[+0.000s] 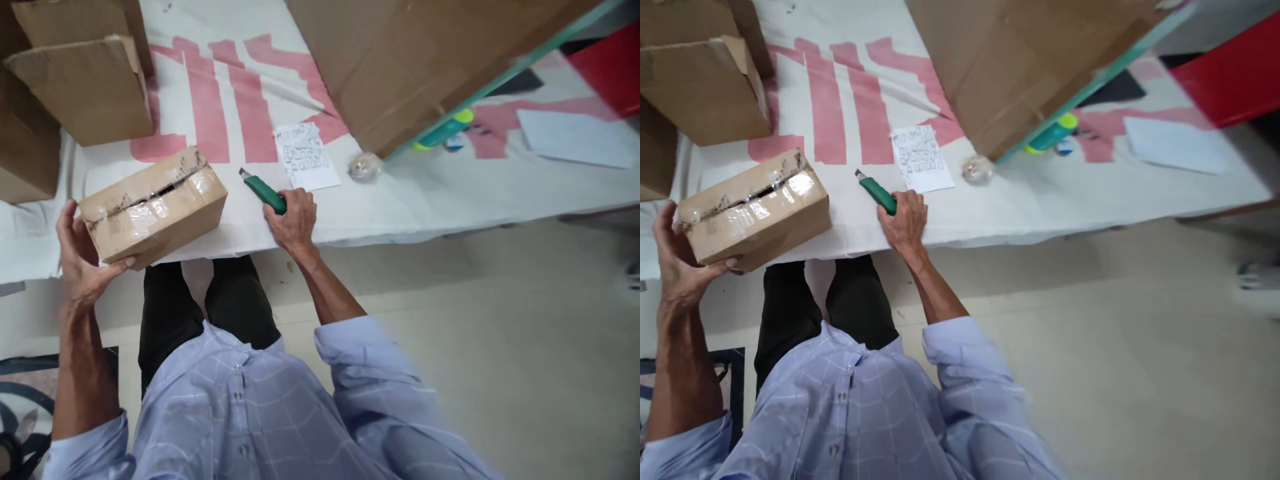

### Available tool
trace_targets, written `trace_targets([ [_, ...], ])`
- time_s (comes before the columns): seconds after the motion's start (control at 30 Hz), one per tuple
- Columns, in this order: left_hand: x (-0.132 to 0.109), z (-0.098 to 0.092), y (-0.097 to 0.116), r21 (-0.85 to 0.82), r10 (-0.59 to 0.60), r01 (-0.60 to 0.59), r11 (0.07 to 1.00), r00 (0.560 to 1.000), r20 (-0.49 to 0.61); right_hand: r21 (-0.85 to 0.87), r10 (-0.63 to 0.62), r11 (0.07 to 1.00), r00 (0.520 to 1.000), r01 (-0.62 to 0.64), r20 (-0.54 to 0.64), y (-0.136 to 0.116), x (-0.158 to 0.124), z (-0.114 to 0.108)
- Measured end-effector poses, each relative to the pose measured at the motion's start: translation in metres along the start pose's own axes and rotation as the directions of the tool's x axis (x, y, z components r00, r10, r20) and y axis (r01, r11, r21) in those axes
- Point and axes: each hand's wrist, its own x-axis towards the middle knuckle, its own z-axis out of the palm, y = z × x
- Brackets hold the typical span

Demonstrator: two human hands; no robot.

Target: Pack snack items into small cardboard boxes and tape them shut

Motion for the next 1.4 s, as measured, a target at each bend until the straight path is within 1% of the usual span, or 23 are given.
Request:
trace_targets([
  [0.07,-0.003,0.003,0.002,-0.018,-0.001,0.001,1.0,1.0,-0.006,0.008,-0.007,1.0,1.0,0.007,-0.005,0.0,0.001,0.0],
  [0.13,-0.009,0.003,0.006,0.001,-0.046,0.046,0.999,0.998,-0.033,0.026,-0.027,0.999,0.999,0.028,-0.028,-0.003,0.0,-0.002],
  [0.23,-0.022,0.003,0.011,0.055,-0.12,0.124,0.991,0.989,-0.086,0.07,-0.089,0.993,0.992,0.096,-0.094,-0.008,-0.005,-0.004],
  [0.3,-0.03,0.003,0.012,0.084,-0.183,0.192,0.978,0.977,-0.105,0.096,-0.153,0.981,0.976,0.169,-0.155,-0.008,-0.006,0.0],
  [0.4,-0.036,0.005,0.011,0.083,-0.233,0.246,0.966,0.963,-0.137,0.105,-0.236,0.958,0.941,0.267,-0.242,-0.005,-0.004,0.007],
  [0.47,-0.038,0.007,0.011,0.068,-0.247,0.259,0.964,0.958,-0.149,0.114,-0.26,0.948,0.929,0.297,-0.263,-0.005,-0.004,0.009],
  [0.67,-0.04,0.011,0.008,0.041,-0.226,0.234,0.971,0.962,-0.154,0.138,-0.287,0.935,0.927,0.326,-0.242,-0.004,-0.007,0.009],
  [0.8,-0.043,0.012,0.005,0.068,-0.225,0.235,0.97,0.965,-0.132,0.153,-0.328,0.914,0.907,0.376,-0.266,-0.001,-0.007,0.012],
  [0.9,-0.046,0.012,0.004,0.071,-0.224,0.231,0.97,0.97,-0.095,0.193,-0.337,0.897,0.897,0.398,-0.285,-0.006,-0.008,0.008],
  [1.0,-0.049,0.014,0.001,0.055,-0.238,0.243,0.968,0.968,-0.084,0.295,-0.313,0.863,0.892,0.41,-0.326,-0.025,-0.009,-0.006],
  [1.07,-0.051,0.015,-0.003,0.03,-0.245,0.248,0.968,0.966,-0.079,0.372,-0.295,0.826,0.887,0.423,-0.355,-0.046,-0.01,-0.02],
  [1.13,-0.053,0.017,-0.007,-0.006,-0.246,0.246,0.969,0.967,-0.065,0.423,-0.312,0.783,0.876,0.456,-0.367,-0.071,-0.01,-0.039],
  [1.27,-0.057,0.021,-0.014,-0.076,-0.238,0.235,0.969,0.97,-0.04,0.433,-0.444,0.706,0.827,0.56,-0.346,-0.121,-0.006,-0.075],
  [1.33,-0.06,0.023,-0.016,-0.082,-0.229,0.225,0.971,0.972,-0.046,0.442,-0.522,0.654,0.789,0.614,-0.324,-0.142,-0.004,-0.087],
  [1.4,-0.062,0.025,-0.016,-0.065,-0.226,0.223,0.973,0.972,-0.061,0.471,-0.593,0.594,0.75,0.652,-0.292,-0.16,-0.002,-0.095],
])
